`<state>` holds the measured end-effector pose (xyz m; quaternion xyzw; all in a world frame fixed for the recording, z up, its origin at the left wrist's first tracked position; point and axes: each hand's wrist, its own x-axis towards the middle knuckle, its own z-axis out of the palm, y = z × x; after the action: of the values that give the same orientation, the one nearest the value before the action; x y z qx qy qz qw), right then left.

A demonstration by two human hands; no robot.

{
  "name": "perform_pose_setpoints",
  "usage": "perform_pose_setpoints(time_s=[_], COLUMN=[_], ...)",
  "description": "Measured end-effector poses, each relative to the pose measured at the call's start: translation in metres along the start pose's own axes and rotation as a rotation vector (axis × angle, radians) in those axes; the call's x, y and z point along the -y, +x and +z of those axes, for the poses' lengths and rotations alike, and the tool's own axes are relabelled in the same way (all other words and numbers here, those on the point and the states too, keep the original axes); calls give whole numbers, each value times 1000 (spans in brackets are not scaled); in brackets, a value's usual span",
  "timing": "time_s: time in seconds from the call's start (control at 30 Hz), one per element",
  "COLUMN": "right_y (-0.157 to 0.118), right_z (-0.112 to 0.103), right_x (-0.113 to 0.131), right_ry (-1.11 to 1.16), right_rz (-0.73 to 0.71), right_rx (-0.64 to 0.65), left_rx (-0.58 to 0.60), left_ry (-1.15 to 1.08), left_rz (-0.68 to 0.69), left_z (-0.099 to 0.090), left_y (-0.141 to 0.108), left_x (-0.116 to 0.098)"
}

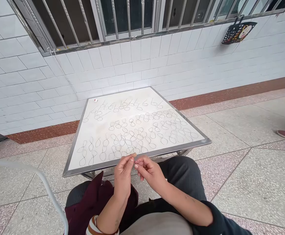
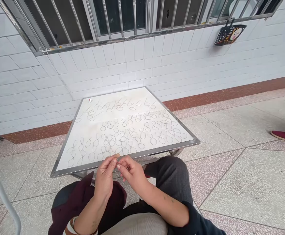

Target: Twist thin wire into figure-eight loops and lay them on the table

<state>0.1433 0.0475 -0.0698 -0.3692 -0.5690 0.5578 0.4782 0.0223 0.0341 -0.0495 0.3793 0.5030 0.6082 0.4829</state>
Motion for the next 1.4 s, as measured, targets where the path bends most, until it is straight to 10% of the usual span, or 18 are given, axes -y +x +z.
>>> perform_pose_setpoints(time_s=[0.6,0.9,1.13,1.4], right_y=[-6,10,50,66], right_z=[0,-32,-62,-72], right_x=[8,22,69,93], right_ry=[-266,-684,-1092,-1210], right_rz=[-75,-572,-1040,-1123], right_rx=[-33,-109,228,470], left_rx=[142,168,288,282], left_ry=[198,188,53,-52], left_rz=[112,-1,-142,-170], left_z=[-6,-8,-7,-5], left_y=[-6,-5,-10,-14], left_x=[-4,-3,-3,-10])
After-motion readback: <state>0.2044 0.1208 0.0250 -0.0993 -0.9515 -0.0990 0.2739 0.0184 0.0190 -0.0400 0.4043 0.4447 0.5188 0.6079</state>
